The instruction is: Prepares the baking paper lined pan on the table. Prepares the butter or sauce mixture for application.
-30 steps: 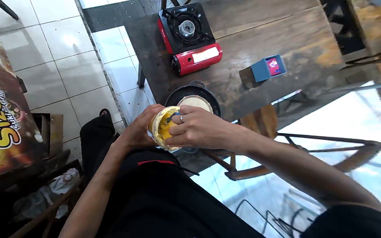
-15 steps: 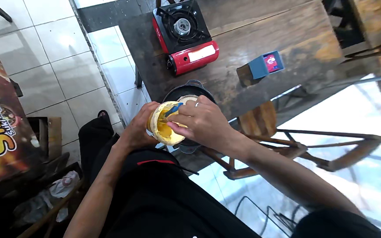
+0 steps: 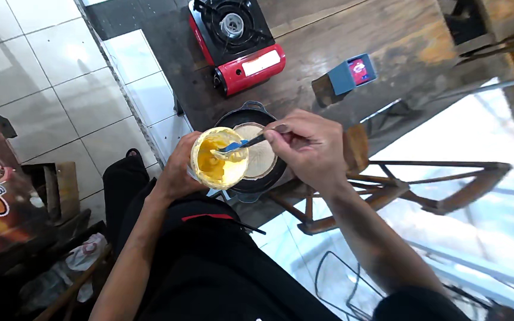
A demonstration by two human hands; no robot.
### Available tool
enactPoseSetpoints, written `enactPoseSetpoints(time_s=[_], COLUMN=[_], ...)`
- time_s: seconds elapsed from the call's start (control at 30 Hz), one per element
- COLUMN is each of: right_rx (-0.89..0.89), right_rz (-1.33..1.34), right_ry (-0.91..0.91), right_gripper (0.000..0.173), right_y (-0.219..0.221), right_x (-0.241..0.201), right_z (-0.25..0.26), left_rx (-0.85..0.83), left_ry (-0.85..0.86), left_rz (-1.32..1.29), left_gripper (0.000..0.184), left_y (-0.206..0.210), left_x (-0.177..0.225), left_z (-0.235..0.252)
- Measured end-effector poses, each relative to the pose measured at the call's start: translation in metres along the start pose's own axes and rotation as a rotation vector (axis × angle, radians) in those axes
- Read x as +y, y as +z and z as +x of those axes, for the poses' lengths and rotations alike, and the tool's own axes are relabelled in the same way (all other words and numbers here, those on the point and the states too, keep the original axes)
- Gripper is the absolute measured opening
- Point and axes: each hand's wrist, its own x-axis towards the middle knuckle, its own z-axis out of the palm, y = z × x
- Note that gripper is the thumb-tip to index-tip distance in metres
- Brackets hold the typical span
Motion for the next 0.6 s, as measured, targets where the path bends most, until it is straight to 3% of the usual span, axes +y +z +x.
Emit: enactPoseSetpoints(time_s=[0.17, 0.37, 0.6], right_rx=[-0.017, -0.198, -0.124], right_rz=[-0.02, 0.074, 0.143], right_ry=[-0.036, 0.008, 0.022], right_gripper=[0.013, 0.021, 0.026], right_y=[-0.011, -0.011, -0.004], right_x=[0.013, 0.023, 0.031], right_z=[-0.012, -0.018, -0.017], left_rx=[0.002, -0.05, -0.018], left_ry=[0.009, 0.05, 0.073], left_rz=[-0.006, 0.006, 0.0], left_gripper=[0.101, 0.096, 0.093], left_y=[0.005, 0.014, 0.019], left_x=[-0.003, -0.001, -0.001], left_z=[0.006, 0.018, 0.024])
